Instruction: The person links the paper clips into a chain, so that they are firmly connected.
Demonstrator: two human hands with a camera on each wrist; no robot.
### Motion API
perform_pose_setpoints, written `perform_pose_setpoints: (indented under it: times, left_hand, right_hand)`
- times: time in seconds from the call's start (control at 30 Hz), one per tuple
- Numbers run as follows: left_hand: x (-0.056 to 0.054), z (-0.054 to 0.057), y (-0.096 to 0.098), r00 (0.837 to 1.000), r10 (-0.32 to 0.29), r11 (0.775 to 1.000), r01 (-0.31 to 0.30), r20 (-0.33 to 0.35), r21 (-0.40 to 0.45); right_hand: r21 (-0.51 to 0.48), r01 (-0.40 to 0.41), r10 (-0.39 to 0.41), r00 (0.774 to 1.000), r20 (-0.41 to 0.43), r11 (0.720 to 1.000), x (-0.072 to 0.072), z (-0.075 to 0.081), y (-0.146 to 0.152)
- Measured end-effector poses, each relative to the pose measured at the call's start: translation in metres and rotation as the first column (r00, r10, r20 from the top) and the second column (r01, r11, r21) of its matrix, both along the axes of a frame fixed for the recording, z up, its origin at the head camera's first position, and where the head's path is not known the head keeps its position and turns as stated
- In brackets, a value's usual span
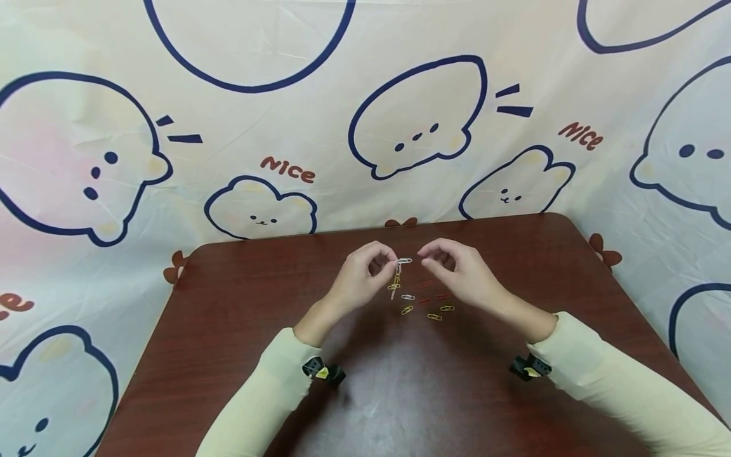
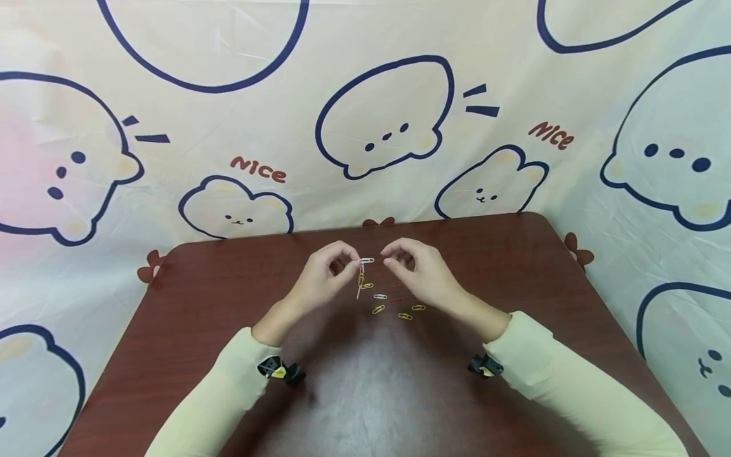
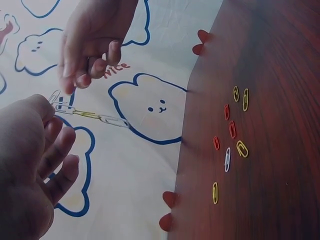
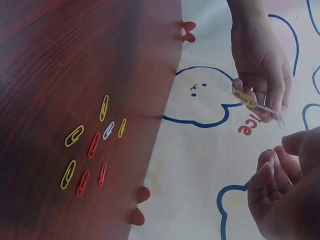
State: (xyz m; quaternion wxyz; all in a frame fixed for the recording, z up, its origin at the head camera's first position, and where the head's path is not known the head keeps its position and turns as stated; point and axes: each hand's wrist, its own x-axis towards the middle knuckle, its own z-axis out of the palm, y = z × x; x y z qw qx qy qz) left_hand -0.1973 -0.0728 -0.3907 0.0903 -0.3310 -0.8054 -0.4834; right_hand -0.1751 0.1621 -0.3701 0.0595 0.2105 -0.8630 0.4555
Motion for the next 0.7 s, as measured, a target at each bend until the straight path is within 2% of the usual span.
perform_pose_setpoints:
  times: [0.33,0.7]
  left_hand:
    - [0.001,-0.002,-0.007,1.0,0.015,1.0,-0.015,-0.018,0.007]
    - [0.003,-0.001,-0.014,1.0,0.025,1.0,-0.025,-0.011,0.005]
  right_hand:
    - [0.039,0.025,-0.025,1.0,0.003,0.999,-0.002,-0.013,0.019]
    - [0.084,0.039,-0.041,0.999,0.019,0.996,-0.001,-0.035,0.038]
